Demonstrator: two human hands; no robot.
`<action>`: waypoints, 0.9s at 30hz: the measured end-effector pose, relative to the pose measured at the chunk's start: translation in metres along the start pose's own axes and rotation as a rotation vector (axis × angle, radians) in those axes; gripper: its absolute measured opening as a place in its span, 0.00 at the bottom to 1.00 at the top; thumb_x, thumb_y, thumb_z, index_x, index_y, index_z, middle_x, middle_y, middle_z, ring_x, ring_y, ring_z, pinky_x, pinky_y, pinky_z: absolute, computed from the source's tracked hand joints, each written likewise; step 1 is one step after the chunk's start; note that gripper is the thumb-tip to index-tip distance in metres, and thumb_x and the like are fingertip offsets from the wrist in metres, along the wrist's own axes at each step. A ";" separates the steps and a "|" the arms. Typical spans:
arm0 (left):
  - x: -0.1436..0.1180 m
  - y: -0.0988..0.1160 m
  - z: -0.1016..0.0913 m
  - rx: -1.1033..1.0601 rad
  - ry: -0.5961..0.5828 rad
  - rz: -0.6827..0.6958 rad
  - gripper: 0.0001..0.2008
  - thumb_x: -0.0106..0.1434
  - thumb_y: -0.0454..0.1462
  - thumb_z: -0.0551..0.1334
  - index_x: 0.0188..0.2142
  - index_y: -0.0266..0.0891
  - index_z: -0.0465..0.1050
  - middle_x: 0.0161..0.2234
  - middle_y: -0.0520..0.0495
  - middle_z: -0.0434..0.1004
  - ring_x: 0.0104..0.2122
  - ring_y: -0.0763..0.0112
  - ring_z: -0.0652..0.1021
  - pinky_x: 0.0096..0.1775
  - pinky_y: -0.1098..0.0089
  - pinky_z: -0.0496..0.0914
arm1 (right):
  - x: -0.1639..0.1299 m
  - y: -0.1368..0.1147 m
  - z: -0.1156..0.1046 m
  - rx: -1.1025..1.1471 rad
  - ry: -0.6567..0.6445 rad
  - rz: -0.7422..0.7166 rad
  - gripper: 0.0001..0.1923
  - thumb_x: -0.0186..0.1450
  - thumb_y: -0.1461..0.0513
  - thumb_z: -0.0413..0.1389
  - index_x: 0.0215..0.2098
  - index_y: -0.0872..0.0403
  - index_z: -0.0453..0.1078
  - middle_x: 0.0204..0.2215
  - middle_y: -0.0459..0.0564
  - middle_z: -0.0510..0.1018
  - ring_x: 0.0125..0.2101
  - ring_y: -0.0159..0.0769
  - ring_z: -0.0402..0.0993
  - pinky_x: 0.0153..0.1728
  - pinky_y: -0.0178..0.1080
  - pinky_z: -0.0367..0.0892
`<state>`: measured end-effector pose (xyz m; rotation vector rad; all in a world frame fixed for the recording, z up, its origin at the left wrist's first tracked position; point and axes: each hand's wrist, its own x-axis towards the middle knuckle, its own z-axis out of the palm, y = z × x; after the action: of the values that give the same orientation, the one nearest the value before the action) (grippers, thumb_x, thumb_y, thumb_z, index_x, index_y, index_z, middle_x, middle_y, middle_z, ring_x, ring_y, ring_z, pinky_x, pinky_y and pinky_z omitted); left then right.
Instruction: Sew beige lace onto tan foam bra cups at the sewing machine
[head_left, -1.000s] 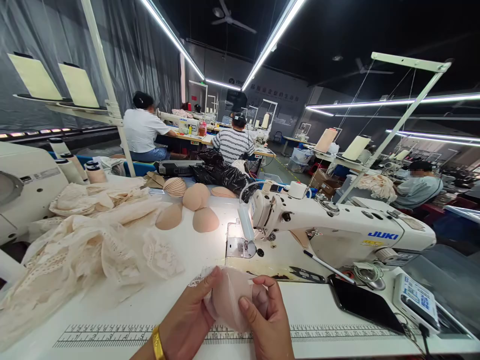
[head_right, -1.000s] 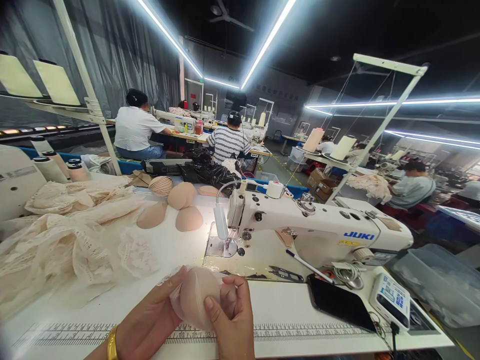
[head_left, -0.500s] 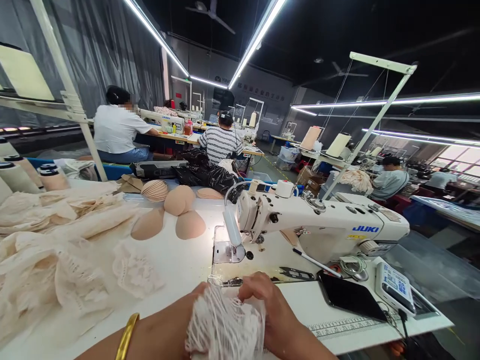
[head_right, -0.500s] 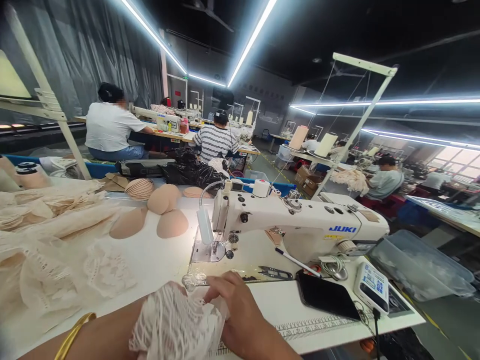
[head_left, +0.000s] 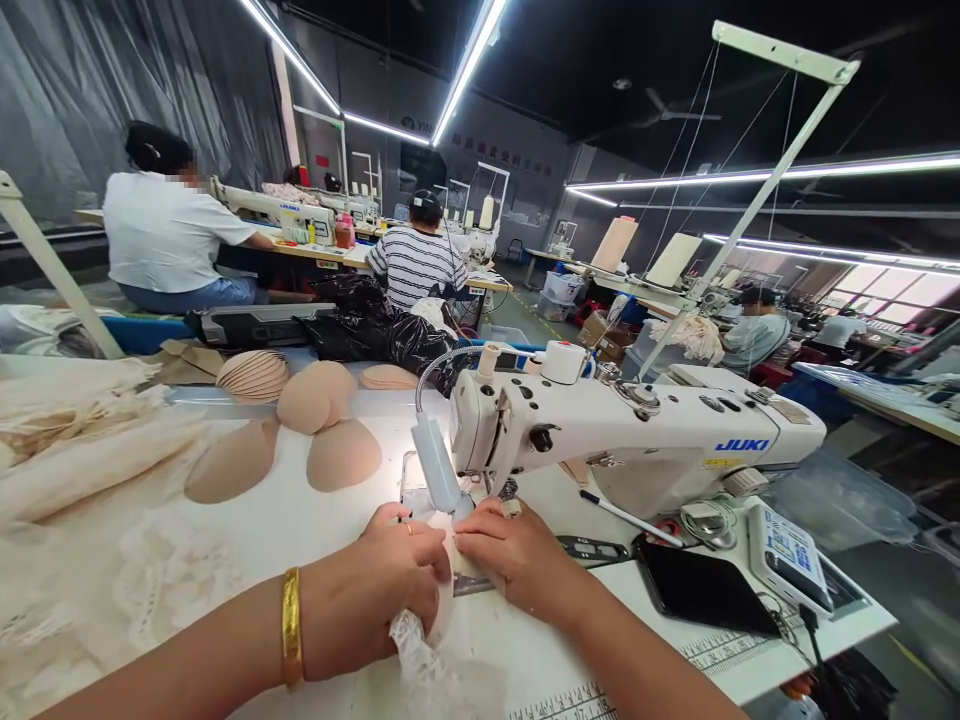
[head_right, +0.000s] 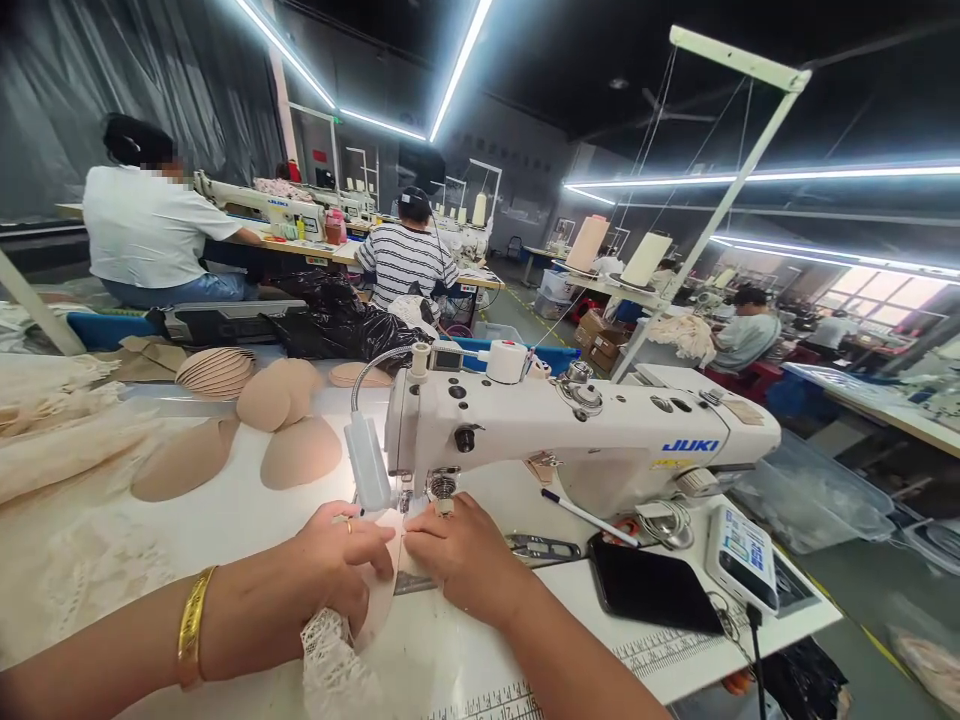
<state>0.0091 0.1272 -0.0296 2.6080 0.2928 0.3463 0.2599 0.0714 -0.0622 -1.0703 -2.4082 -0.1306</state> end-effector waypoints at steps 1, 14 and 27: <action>0.000 -0.002 0.002 -0.007 0.017 0.007 0.10 0.53 0.29 0.70 0.28 0.50 0.80 0.44 0.54 0.80 0.45 0.59 0.80 0.59 0.48 0.57 | 0.000 0.001 0.000 0.000 -0.008 0.016 0.15 0.69 0.73 0.55 0.46 0.49 0.75 0.46 0.48 0.85 0.43 0.39 0.77 0.43 0.41 0.68; 0.002 0.000 -0.001 -0.030 0.002 -0.080 0.13 0.50 0.27 0.70 0.30 0.49 0.81 0.49 0.54 0.80 0.48 0.52 0.80 0.58 0.43 0.60 | -0.002 0.006 0.004 -0.034 -0.011 0.087 0.15 0.70 0.71 0.56 0.47 0.47 0.77 0.48 0.48 0.85 0.43 0.41 0.78 0.48 0.44 0.70; 0.004 -0.013 0.004 0.061 -0.030 -0.054 0.18 0.45 0.26 0.70 0.32 0.51 0.83 0.48 0.53 0.80 0.44 0.59 0.80 0.53 0.58 0.66 | -0.005 0.006 0.004 -0.009 -0.011 0.069 0.17 0.69 0.72 0.54 0.49 0.48 0.76 0.48 0.49 0.85 0.44 0.41 0.78 0.49 0.44 0.72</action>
<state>0.0125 0.1381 -0.0383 2.6568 0.3678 0.2841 0.2657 0.0738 -0.0682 -1.1598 -2.3792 -0.1127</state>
